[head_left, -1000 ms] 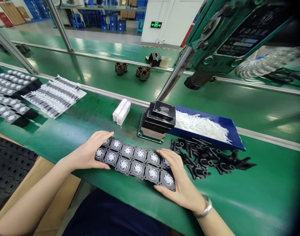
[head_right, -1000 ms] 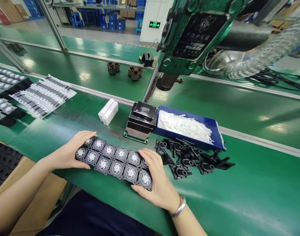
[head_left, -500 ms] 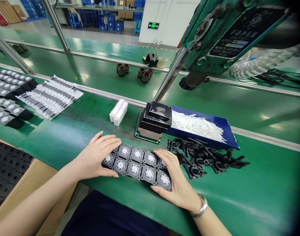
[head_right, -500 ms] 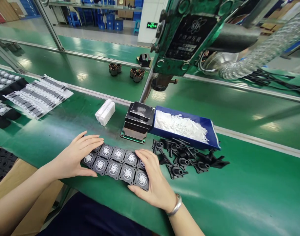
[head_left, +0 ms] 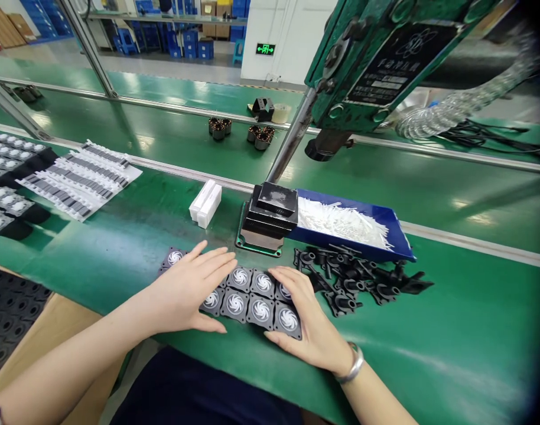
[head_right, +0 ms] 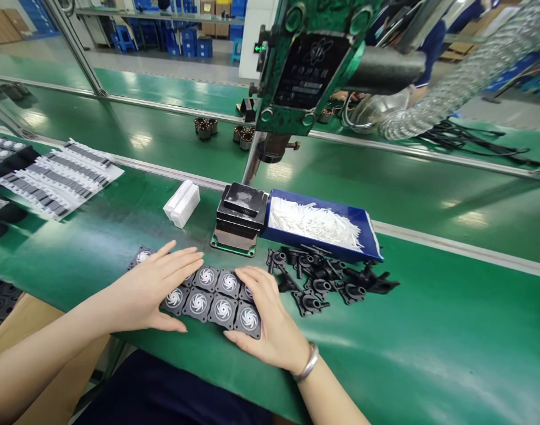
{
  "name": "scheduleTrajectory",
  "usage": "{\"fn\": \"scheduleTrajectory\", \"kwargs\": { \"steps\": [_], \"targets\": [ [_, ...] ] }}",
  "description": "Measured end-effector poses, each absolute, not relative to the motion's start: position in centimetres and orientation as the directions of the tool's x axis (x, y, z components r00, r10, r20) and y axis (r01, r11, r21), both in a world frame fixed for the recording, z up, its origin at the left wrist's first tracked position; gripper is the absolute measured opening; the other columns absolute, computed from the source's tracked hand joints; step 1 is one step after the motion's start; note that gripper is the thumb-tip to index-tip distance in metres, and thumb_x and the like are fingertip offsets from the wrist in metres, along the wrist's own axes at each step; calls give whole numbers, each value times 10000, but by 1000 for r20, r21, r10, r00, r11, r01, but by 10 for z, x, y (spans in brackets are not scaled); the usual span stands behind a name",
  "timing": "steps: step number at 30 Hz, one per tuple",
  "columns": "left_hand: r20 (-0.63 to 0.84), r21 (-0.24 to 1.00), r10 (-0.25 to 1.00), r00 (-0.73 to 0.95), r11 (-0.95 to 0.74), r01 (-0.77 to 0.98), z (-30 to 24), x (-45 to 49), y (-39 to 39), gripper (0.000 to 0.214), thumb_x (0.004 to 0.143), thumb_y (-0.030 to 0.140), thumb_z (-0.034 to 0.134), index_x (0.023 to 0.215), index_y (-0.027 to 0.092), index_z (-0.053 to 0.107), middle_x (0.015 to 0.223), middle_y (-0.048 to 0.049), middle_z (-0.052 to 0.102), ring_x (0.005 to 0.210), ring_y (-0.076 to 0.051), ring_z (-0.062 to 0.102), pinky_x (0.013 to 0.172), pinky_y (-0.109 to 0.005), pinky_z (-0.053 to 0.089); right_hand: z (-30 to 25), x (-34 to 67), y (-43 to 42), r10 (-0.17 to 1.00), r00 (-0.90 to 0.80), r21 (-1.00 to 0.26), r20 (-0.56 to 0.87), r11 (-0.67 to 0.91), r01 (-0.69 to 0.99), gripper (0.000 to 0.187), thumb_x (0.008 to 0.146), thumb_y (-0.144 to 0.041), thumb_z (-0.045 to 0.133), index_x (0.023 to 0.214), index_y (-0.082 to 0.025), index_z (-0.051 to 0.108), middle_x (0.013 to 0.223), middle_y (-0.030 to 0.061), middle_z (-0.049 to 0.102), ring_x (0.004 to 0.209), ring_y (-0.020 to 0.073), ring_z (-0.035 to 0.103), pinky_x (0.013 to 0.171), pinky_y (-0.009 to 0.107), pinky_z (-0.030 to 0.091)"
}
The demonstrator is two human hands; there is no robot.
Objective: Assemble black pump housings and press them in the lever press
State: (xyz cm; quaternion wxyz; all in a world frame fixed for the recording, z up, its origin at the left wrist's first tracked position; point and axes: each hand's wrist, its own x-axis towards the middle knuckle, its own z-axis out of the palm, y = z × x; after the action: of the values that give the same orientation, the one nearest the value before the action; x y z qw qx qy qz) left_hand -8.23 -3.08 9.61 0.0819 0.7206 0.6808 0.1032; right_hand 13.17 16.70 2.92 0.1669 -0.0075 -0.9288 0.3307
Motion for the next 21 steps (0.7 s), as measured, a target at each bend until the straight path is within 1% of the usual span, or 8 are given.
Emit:
{"fn": "scheduleTrajectory", "kwargs": {
  "steps": [3, 5, 9, 12, 14, 16, 18, 21],
  "targets": [
    [40, 313, 996, 78, -87, 946, 91, -79, -21, 1044, 672, 500, 862, 1459, 88, 313, 1470, -192, 487, 1371, -310, 452, 1202, -505, 307, 29, 131, 167, 127, -945, -622, 302, 777, -95, 808, 853, -595, 608, 1481, -198, 291, 1411, 156, 399, 1340, 336, 345, 1128, 538, 350],
    [56, 340, 997, 57, -72, 938, 88, -80, -20, 1038, 660, 479, 876, 1457, 108, 324, 1440, -187, 516, 1336, -309, 491, 1179, -494, 356, 30, 131, 167, 123, -947, -632, 296, 769, -97, 814, 848, -593, 619, 1481, -200, 290, 1412, 157, 396, 1339, 335, 344, 1131, 542, 344],
    [80, 369, 996, 28, -56, 928, 85, -84, -24, 1062, 644, 471, 887, 1483, 167, 310, 1436, -171, 524, 1335, -326, 494, 1154, -498, 392, 32, 131, 168, 122, -949, -642, 292, 760, -100, 814, 842, -588, 629, 1478, -208, 291, 1407, 154, 399, 1330, 332, 357, 1127, 542, 347],
    [68, 372, 997, 28, -51, 927, 85, -82, -24, 1069, 647, 481, 882, 1489, 167, 303, 1441, -174, 518, 1344, -337, 483, 1145, -495, 405, 33, 132, 168, 123, -948, -638, 293, 764, -97, 815, 841, -594, 625, 1478, -213, 287, 1401, 155, 408, 1324, 336, 370, 1117, 545, 362],
    [59, 372, 998, 29, -49, 927, 86, -79, -21, 1076, 650, 495, 876, 1492, 160, 296, 1437, -179, 521, 1340, -343, 488, 1144, -495, 408, 33, 132, 168, 121, -948, -632, 293, 769, -97, 819, 840, -602, 620, 1479, -214, 287, 1398, 159, 413, 1323, 343, 378, 1108, 550, 372],
    [57, 376, 998, 27, -46, 926, 91, -78, -21, 1117, 649, 509, 872, 1514, 172, 251, 1454, -183, 506, 1353, -348, 478, 1157, -501, 393, 32, 132, 167, 119, -948, -628, 294, 772, -98, 819, 842, -606, 615, 1481, -213, 285, 1396, 163, 414, 1323, 347, 382, 1104, 553, 375],
    [58, 383, 998, 5, -27, 923, 98, -83, -27, 1178, 648, 548, 857, 1542, 192, 176, 1509, -187, 443, 1399, -356, 421, 1186, -517, 349, 32, 132, 167, 119, -948, -628, 297, 772, -100, 821, 846, -608, 609, 1485, -213, 279, 1399, 163, 410, 1325, 345, 379, 1107, 552, 374],
    [58, 398, 991, -118, 86, 913, 109, -101, -48, 1247, 647, 624, 819, 1563, 229, 71, 1594, -175, 301, 1469, -376, 284, 1223, -563, 253, 32, 132, 168, 123, -946, -624, 299, 775, -97, 834, 847, -599, 614, 1497, -212, 263, 1415, 161, 392, 1336, 341, 361, 1113, 548, 372]
  ]
}}
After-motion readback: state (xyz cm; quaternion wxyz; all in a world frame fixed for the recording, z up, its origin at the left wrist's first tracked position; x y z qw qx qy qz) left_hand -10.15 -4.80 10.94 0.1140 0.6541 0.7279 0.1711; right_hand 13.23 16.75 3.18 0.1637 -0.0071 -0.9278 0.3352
